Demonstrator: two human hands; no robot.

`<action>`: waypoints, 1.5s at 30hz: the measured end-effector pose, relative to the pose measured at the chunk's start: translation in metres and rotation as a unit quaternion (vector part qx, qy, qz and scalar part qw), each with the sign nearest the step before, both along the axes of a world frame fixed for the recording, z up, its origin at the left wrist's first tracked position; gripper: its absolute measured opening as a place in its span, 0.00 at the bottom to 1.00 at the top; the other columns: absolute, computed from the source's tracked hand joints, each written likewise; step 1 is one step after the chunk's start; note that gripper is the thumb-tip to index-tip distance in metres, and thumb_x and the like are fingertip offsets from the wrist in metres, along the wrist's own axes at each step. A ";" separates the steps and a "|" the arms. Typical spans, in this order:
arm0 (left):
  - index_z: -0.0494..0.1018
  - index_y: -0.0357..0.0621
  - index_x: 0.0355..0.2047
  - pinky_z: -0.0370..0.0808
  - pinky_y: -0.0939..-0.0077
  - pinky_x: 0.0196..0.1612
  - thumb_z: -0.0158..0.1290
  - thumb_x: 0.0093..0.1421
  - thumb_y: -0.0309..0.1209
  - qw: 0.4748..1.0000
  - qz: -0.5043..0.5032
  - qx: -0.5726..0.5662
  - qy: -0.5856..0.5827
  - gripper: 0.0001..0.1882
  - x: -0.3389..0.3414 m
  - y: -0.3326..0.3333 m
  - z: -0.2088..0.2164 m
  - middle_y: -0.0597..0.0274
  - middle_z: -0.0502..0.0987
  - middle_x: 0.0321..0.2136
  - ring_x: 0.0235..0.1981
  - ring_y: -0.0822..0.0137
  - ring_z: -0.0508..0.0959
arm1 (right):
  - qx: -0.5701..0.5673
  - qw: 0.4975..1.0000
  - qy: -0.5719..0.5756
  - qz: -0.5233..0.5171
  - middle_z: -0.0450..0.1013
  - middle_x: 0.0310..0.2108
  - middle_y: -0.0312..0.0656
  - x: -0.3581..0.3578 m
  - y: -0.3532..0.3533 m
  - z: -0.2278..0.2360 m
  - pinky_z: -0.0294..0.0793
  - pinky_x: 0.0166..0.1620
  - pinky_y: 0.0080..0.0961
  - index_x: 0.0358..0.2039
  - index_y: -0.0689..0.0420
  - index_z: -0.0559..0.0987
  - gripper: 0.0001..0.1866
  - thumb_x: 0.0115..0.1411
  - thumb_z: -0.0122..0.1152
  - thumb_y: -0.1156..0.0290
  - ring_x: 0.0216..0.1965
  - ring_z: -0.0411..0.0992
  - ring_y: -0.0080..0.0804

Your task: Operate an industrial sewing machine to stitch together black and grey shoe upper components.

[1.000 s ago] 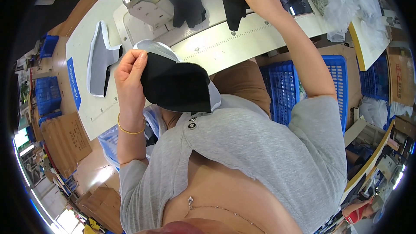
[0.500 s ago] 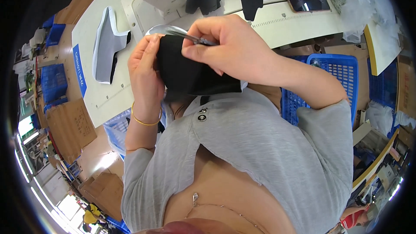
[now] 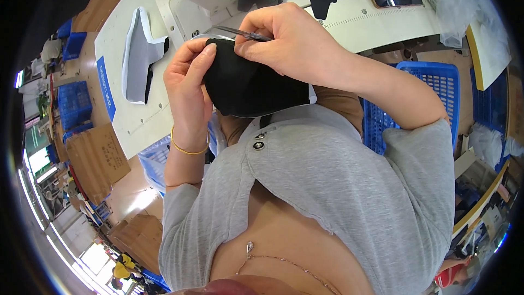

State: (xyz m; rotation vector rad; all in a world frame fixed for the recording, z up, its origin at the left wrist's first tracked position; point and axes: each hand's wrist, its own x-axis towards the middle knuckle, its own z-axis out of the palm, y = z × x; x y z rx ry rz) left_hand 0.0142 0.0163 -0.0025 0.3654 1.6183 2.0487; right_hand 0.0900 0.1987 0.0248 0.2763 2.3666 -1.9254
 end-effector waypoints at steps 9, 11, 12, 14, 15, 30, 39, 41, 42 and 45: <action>0.77 0.32 0.38 0.71 0.87 0.38 0.57 0.63 0.25 0.996 0.023 -0.041 0.076 0.07 0.001 -0.002 0.000 0.67 0.78 0.31 0.32 0.80 0.74 | 0.189 0.962 0.196 0.018 0.77 0.26 0.46 -0.001 0.009 -0.011 0.70 0.36 0.31 0.32 0.62 0.80 0.10 0.54 0.66 0.68 0.29 0.74 0.35; 0.77 0.32 0.38 0.71 0.87 0.37 0.57 0.63 0.25 0.995 0.024 -0.043 0.082 0.07 -0.001 -0.003 -0.001 0.67 0.78 0.31 0.31 0.80 0.74 | 0.189 0.963 0.190 0.018 0.77 0.26 0.46 -0.004 0.012 -0.015 0.70 0.36 0.31 0.32 0.61 0.80 0.10 0.54 0.67 0.68 0.30 0.74 0.36; 0.77 0.32 0.38 0.71 0.87 0.37 0.57 0.63 0.25 0.995 0.025 -0.042 0.087 0.07 -0.002 -0.003 -0.001 0.66 0.78 0.31 0.32 0.80 0.74 | 0.191 0.964 0.182 0.021 0.77 0.27 0.47 -0.005 0.013 -0.016 0.71 0.37 0.30 0.31 0.61 0.80 0.10 0.54 0.67 0.67 0.31 0.75 0.36; 0.77 0.32 0.38 0.72 0.87 0.38 0.57 0.63 0.25 0.994 0.024 -0.042 0.094 0.07 -0.005 -0.002 0.001 0.66 0.78 0.31 0.32 0.80 0.75 | 0.147 0.980 0.130 0.029 0.78 0.28 0.47 -0.007 0.014 -0.012 0.71 0.38 0.29 0.31 0.61 0.80 0.10 0.54 0.67 0.68 0.32 0.75 0.35; 0.77 0.32 0.38 0.72 0.87 0.38 0.57 0.62 0.25 0.994 0.025 -0.042 0.097 0.07 -0.005 -0.003 0.003 0.66 0.78 0.31 0.32 0.80 0.75 | 0.102 0.991 0.077 0.042 0.78 0.30 0.46 -0.007 0.014 -0.011 0.71 0.39 0.28 0.31 0.62 0.80 0.10 0.54 0.67 0.68 0.34 0.75 0.33; 0.79 0.35 0.34 0.75 0.86 0.33 0.62 0.56 0.23 0.978 -0.085 -0.132 0.140 0.07 -0.094 -0.001 0.065 0.62 0.81 0.30 0.28 0.77 0.78 | 0.038 0.979 0.184 -0.074 0.73 0.19 0.37 -0.034 -0.014 0.006 0.65 0.28 0.22 0.34 0.64 0.81 0.13 0.60 0.64 0.65 0.23 0.63 0.16; 0.77 0.35 0.34 0.75 0.81 0.43 0.60 0.54 0.19 0.992 -0.083 -0.096 0.022 0.07 -0.143 0.025 0.084 0.60 0.80 0.32 0.35 0.71 0.79 | -0.064 0.964 0.233 -0.111 0.69 0.18 0.28 -0.074 -0.001 0.003 0.61 0.27 0.17 0.29 0.66 0.81 0.12 0.58 0.64 0.68 0.23 0.60 0.12; 0.77 0.33 0.37 0.76 0.81 0.41 0.58 0.55 0.18 0.991 -0.047 -0.119 0.046 0.08 -0.149 0.028 0.082 0.57 0.81 0.33 0.35 0.70 0.81 | -0.080 0.962 0.233 -0.121 0.70 0.18 0.28 -0.080 -0.003 0.004 0.61 0.27 0.16 0.29 0.66 0.82 0.12 0.58 0.64 0.68 0.23 0.60 0.11; 0.77 0.33 0.37 0.76 0.81 0.41 0.58 0.55 0.18 0.991 -0.046 -0.120 0.045 0.08 -0.155 0.028 0.080 0.57 0.81 0.33 0.35 0.70 0.81 | -0.093 0.964 0.219 -0.119 0.70 0.18 0.28 -0.082 -0.002 0.004 0.61 0.28 0.16 0.29 0.66 0.82 0.11 0.58 0.65 0.68 0.23 0.60 0.11; 0.76 0.33 0.39 0.76 0.81 0.42 0.56 0.56 0.19 0.992 -0.089 -0.081 0.031 0.09 -0.164 0.027 0.075 0.57 0.81 0.36 0.36 0.70 0.81 | -0.100 0.967 0.204 -0.116 0.71 0.19 0.28 -0.086 0.000 0.000 0.61 0.28 0.16 0.29 0.65 0.82 0.11 0.57 0.65 0.68 0.24 0.60 0.11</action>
